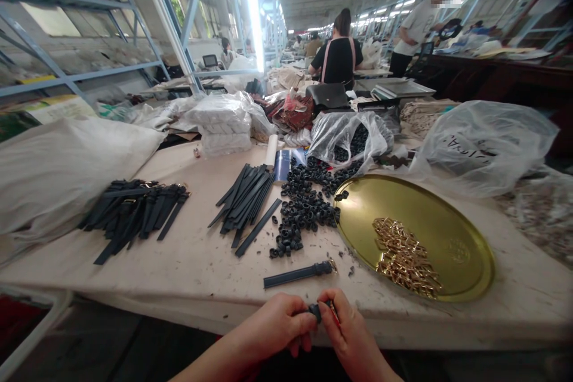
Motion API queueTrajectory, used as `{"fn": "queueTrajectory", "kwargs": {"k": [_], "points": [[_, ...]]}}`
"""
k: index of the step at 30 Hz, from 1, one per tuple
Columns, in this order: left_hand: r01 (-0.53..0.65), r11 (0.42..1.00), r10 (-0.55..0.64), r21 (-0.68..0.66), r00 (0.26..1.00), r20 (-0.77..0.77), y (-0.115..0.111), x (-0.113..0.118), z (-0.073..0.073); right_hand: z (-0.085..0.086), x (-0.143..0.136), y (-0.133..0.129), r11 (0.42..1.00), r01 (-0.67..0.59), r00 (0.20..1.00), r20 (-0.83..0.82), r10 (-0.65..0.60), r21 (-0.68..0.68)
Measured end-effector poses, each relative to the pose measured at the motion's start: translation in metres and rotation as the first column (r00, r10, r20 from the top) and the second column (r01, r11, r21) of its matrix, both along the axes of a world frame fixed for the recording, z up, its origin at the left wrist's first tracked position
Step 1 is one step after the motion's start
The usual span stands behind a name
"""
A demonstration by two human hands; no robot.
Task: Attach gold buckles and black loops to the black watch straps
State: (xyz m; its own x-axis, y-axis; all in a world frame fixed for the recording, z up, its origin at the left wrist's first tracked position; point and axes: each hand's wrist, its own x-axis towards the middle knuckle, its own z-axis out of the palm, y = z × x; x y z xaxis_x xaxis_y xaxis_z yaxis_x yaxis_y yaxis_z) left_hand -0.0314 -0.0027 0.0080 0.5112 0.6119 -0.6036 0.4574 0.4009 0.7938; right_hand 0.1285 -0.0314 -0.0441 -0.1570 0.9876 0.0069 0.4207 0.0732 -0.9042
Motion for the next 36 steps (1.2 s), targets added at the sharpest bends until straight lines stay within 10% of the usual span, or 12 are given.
{"fn": "queueTrajectory", "kwargs": {"k": [11,19,25,28,31,36], "points": [[0.182,0.943,-0.148,0.279,0.979,-0.141,0.006,0.007,0.008,0.002,0.001,0.000,0.991,-0.052,0.983,-0.183,0.029,-0.124],[0.465,0.521,0.088,0.715,0.805,-0.587,0.040,0.011,-0.026,-0.013,0.018,0.057,0.936,0.068,0.910,0.362,-0.200,0.346],[0.550,0.444,0.082,0.708,0.761,-0.643,0.036,0.012,-0.038,-0.038,0.012,0.057,0.940,0.094,0.939,0.283,-0.192,0.327],[0.506,0.460,0.208,0.730,0.737,-0.643,0.041,-0.034,-0.031,-0.045,0.019,0.054,0.946,0.133,0.951,0.231,-0.206,0.296],[0.403,0.529,0.537,0.747,0.522,-0.662,0.061,-0.116,-0.017,-0.050,0.025,0.056,0.958,0.087,0.948,0.274,-0.165,0.275],[0.351,0.528,0.716,0.773,0.306,-0.628,0.094,-0.238,-0.001,-0.060,0.022,0.067,0.952,0.013,0.941,0.319,-0.115,0.304]]}}
